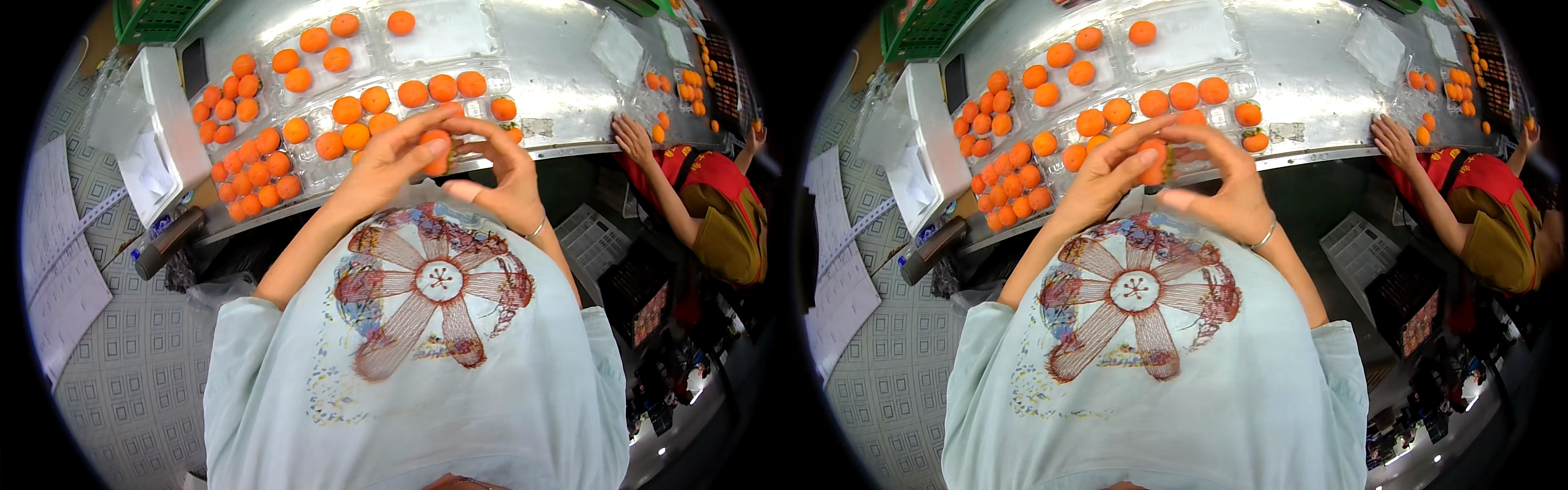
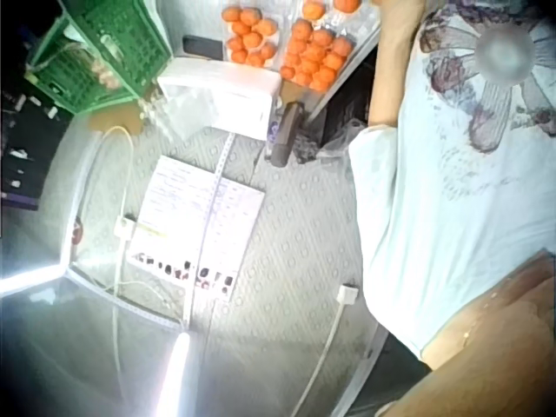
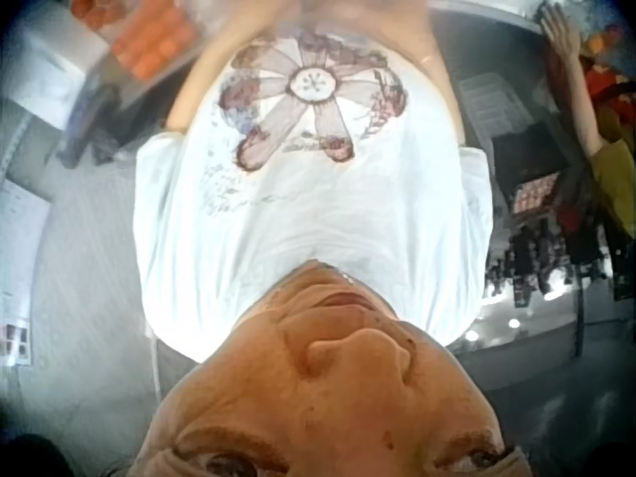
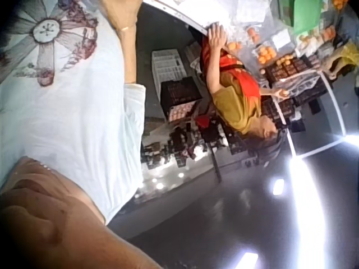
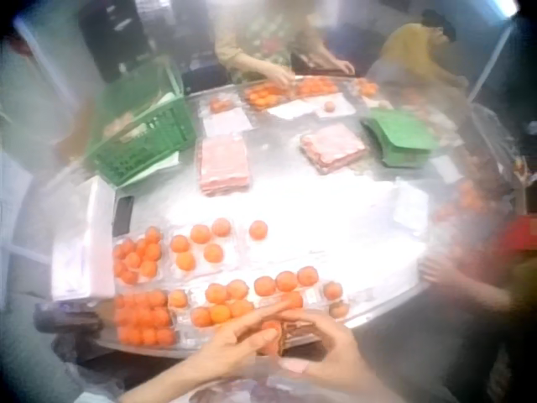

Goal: The person sorts persimmons by hand on a metal table, placing them into clear plastic trays, closes the tray lids, and moves filled trays into a black plastic crate.

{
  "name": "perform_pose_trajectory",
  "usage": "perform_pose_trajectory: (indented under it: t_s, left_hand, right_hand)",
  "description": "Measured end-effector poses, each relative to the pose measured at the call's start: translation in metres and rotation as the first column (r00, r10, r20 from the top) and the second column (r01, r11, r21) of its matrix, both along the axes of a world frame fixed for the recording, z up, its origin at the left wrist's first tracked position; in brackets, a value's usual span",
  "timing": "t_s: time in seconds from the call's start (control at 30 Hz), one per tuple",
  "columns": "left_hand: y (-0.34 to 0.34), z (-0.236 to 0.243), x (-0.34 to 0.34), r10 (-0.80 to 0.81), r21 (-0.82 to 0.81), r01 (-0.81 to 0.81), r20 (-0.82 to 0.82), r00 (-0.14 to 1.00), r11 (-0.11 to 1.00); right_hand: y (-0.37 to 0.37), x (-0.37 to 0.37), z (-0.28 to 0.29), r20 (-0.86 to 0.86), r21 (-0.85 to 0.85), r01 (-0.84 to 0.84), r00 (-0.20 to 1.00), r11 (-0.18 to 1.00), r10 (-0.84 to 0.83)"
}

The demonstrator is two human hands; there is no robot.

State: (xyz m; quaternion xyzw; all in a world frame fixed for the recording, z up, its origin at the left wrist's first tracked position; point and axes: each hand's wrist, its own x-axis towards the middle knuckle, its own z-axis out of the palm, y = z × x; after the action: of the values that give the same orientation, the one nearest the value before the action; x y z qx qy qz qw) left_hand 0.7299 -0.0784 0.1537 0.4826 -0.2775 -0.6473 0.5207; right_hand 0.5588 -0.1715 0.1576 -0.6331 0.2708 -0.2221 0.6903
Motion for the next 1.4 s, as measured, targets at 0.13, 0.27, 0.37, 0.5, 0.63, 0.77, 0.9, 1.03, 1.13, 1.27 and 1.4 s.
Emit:
perform_pose_trajectory:
  t_s: [0.13,0.27,0.37,0.5,0.63,0.77,0.9,1.03,1.13,1.27,1.4]
  left_hand:
    - [0.006,-0.004,0.006,0.040,0.157,-0.004,-0.227,0.973,0.988]
    - [0.013,-0.020,0.008,0.065,0.191,-0.017,-0.247,0.967,0.981]
    - [0.013,-0.024,0.010,0.068,0.223,-0.014,-0.236,0.969,0.975]
    - [0.010,-0.026,0.010,0.020,0.275,0.017,-0.133,0.991,0.961]
    - [0.004,-0.023,0.007,-0.060,0.310,0.052,0.016,0.998,0.949]
    - [0.001,-0.024,0.004,-0.045,0.293,0.039,0.012,0.999,0.955]
    - [-0.008,-0.026,0.002,-0.016,0.168,-0.007,0.134,0.991,0.986]
    - [-0.024,-0.007,-0.004,-0.023,-0.031,0.040,0.424,0.906,0.999]
    - [-0.031,0.009,-0.009,0.054,-0.173,0.047,0.534,0.844,0.984]
    - [-0.032,0.008,-0.007,0.249,-0.415,0.099,0.702,0.668,0.904]
    - [-0.024,0.014,-0.003,0.239,-0.384,0.123,0.764,0.600,0.915]
  right_hand:
    - [-0.050,-0.037,-0.051,-0.345,-0.154,0.184,0.910,0.971,-0.227]
    - [-0.085,-0.061,-0.106,-0.518,-0.678,-0.144,0.790,0.721,-0.329]
    - [-0.095,-0.056,-0.111,-0.582,-0.651,-0.275,0.779,0.708,-0.233]
    - [-0.107,-0.050,-0.111,-0.647,-0.579,-0.354,0.747,0.734,-0.150]
    - [-0.115,-0.055,-0.114,-0.642,-0.453,-0.263,0.759,0.852,-0.106]
    - [-0.119,-0.069,-0.126,-0.466,-0.127,0.049,0.879,0.991,-0.103]
    - [-0.104,-0.068,-0.087,-0.224,0.281,0.141,0.972,0.949,-0.078]
    - [-0.068,-0.051,-0.057,0.144,0.605,0.002,0.983,0.796,-0.112]
    - [-0.048,-0.038,-0.044,0.356,0.686,-0.224,0.933,0.692,-0.051]
    - [-0.028,-0.021,-0.028,0.319,0.719,-0.222,0.947,0.658,-0.029]
    - [-0.021,-0.012,-0.030,0.414,0.745,-0.312,0.909,0.590,-0.043]
